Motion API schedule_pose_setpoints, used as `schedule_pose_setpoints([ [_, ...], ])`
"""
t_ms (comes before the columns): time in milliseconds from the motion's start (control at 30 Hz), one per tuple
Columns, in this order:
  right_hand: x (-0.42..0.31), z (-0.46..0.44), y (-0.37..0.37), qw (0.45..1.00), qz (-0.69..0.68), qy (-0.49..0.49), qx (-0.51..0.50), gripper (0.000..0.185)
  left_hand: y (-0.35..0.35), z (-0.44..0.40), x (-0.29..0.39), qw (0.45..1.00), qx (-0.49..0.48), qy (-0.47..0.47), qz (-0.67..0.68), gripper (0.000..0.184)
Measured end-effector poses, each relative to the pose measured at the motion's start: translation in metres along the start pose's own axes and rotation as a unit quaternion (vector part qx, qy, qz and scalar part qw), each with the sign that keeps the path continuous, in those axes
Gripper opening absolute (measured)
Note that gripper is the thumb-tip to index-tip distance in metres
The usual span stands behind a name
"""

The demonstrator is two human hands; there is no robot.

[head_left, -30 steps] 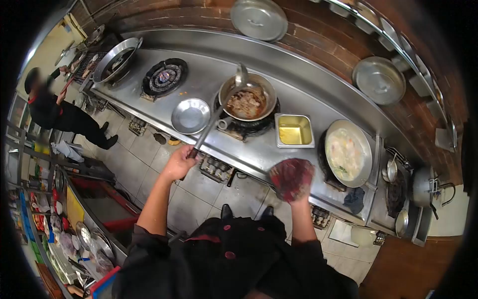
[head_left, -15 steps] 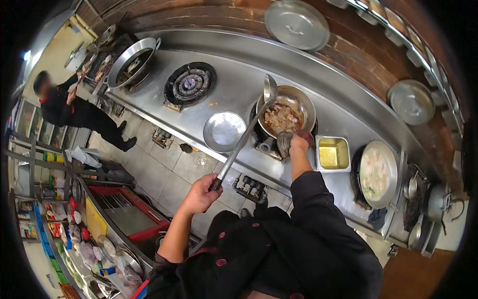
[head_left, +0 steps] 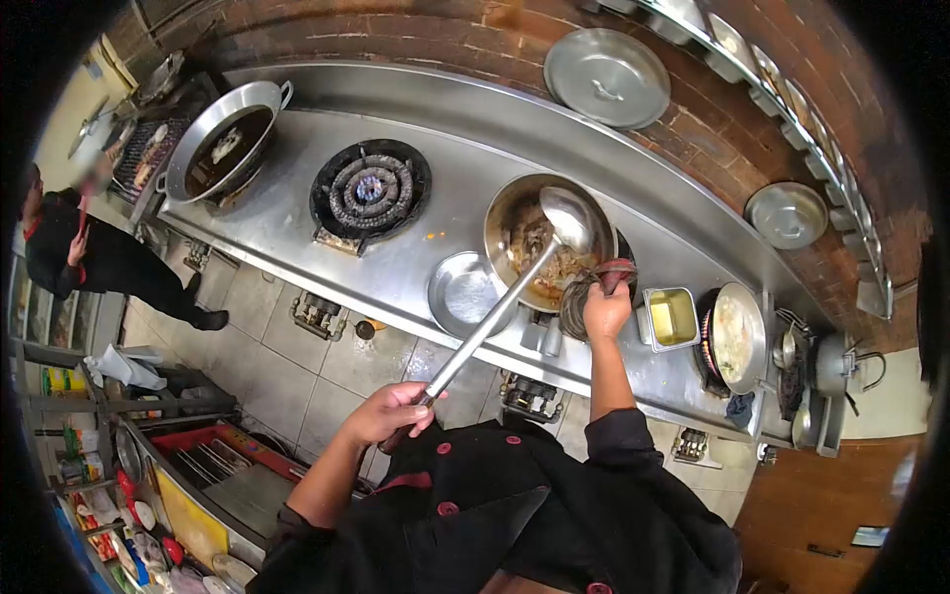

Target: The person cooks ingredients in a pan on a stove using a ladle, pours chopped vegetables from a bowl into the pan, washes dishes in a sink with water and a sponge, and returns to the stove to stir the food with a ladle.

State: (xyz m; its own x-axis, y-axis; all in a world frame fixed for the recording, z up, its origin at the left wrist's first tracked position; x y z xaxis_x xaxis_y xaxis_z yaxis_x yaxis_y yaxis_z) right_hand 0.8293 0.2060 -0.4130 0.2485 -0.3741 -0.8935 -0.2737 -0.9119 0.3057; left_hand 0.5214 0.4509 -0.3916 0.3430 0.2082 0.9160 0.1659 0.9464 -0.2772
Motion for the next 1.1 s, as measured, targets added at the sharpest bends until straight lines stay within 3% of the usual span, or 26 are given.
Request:
schedule_pose_setpoints([
  [33, -0.013, 0.008, -0.007, 0.999, 0.041, 0.024, -0.008, 0.019, 0.010, 0.008, -0.003, 0.999, -0.033, -0.016, 0.013, 0.035],
  [200, -0.018, 0.041, -0.038, 0.998, 0.057, 0.005, 0.001, 0.018, 0.063, 0.039, -0.038, 0.998, -0.038, 0.044, -0.001, 0.038],
  [433, -0.055, 0.060, -0.050, 0.985, 0.150, 0.069, 0.052, 0.020, 0.110, 0.083, -0.065, 0.997, -0.029, 0.077, -0.011, 0.037],
  [633, -0.069, 0.063, -0.054, 0.971, 0.200, 0.118, 0.051, 0.022, 0.120, 0.089, -0.043, 0.998, -0.040, 0.054, -0.021, 0.036],
  [867, -0.084, 0.061, -0.058, 0.976, 0.178, 0.113, 0.063, 0.022, 0.128, 0.102, -0.072, 0.995, -0.022, 0.096, 0.029, 0.038],
  [1100, -0.078, 0.059, -0.039, 0.970, 0.203, 0.089, 0.100, 0.021, 0.130, 0.129, -0.042, 0.997, 0.015, 0.076, -0.026, 0.038],
])
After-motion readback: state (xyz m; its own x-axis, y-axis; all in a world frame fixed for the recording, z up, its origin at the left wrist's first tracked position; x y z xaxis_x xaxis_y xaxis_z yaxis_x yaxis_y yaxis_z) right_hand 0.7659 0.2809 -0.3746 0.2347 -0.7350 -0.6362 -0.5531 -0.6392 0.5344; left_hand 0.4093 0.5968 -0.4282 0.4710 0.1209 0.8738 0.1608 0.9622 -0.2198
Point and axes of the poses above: each hand's wrist, its own z-axis away from the middle knuckle, its own y-axis out of the back of the hand, x = y × z, the point moved 4 cm from there along -z, towards the middle knuckle, and after that the axes turned 14 degrees about -z, right-handed, at the moved point
